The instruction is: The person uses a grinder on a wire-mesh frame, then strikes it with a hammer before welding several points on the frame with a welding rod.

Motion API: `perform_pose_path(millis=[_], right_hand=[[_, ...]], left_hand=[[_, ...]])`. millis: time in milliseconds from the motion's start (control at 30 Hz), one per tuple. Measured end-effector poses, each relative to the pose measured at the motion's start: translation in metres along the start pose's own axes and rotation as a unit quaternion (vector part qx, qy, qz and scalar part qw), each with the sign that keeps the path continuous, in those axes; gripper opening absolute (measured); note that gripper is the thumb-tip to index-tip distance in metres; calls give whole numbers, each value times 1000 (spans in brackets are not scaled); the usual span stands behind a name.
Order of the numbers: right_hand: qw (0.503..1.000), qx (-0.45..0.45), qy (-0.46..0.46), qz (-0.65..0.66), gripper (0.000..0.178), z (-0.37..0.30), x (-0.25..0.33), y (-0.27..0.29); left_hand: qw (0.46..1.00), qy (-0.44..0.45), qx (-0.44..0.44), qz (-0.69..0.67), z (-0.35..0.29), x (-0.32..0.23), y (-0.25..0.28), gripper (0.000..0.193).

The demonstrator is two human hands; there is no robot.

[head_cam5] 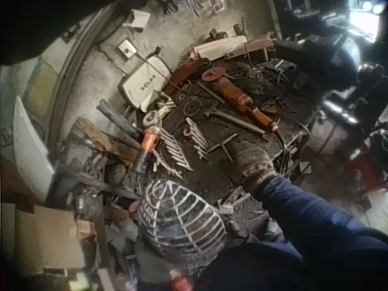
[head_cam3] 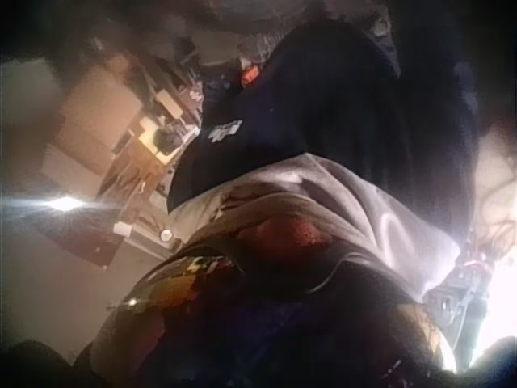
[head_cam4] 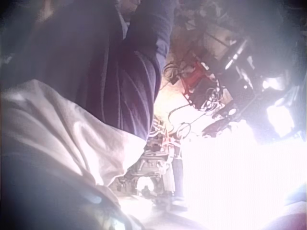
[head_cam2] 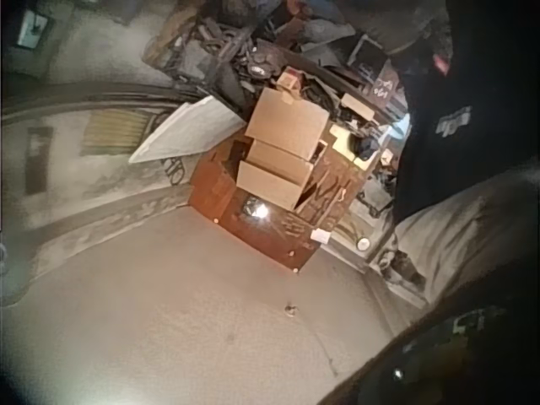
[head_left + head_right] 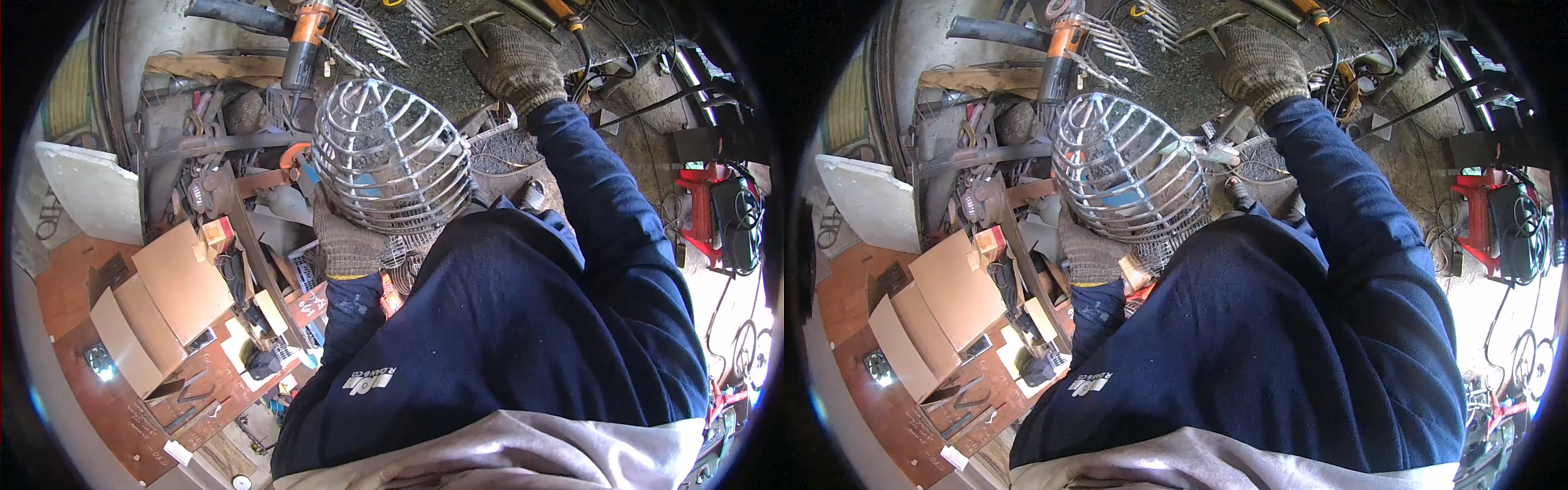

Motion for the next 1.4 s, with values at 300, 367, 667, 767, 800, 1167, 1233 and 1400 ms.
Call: perform_pose_path(millis=[300, 367, 667, 767, 800, 1167, 1233, 1400], right_hand=[[1000, -4, -7, 16, 51, 2, -5, -6], [1000, -4, -11, 23, 51, 2, -7, -8], [1000, -19, -3, -12, 53, -3, -3, 10], [999, -10, 7, -43, 54, -2, -9, -15], [998, -24, 11, -49, 51, 2, -14, -26], [824, -352, -66, 440, 39, -54, -41, 69], [780, -493, -143, 358, 40, -86, -61, 103], [740, -596, -239, 198, 32, -124, -118, 188]], left_hand=[[1000, -8, 10, 11, 6, 2, 4, 60], [1000, -5, 10, 12, 6, 0, 5, 59], [998, -1, 11, 63, 6, 1, -9, 54], [997, -6, 22, 77, 22, -6, 23, 58], [997, -5, 47, 62, 26, -8, 25, 60], [994, -34, -100, 27, 2, 6, -17, 63], [994, -36, -106, 19, 7, 1, 0, 64], [997, 23, 55, -42, 39, -1, 42, 59]])
Point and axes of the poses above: each hand's wrist, its own z-axis towards the middle knuckle, its own y-axis out of the back of the hand, x = y × z, the point moved 5 cm from there along z, towards the middle knuckle, and after that the axes turned 9 degrees about y, right-handed, at the moved point
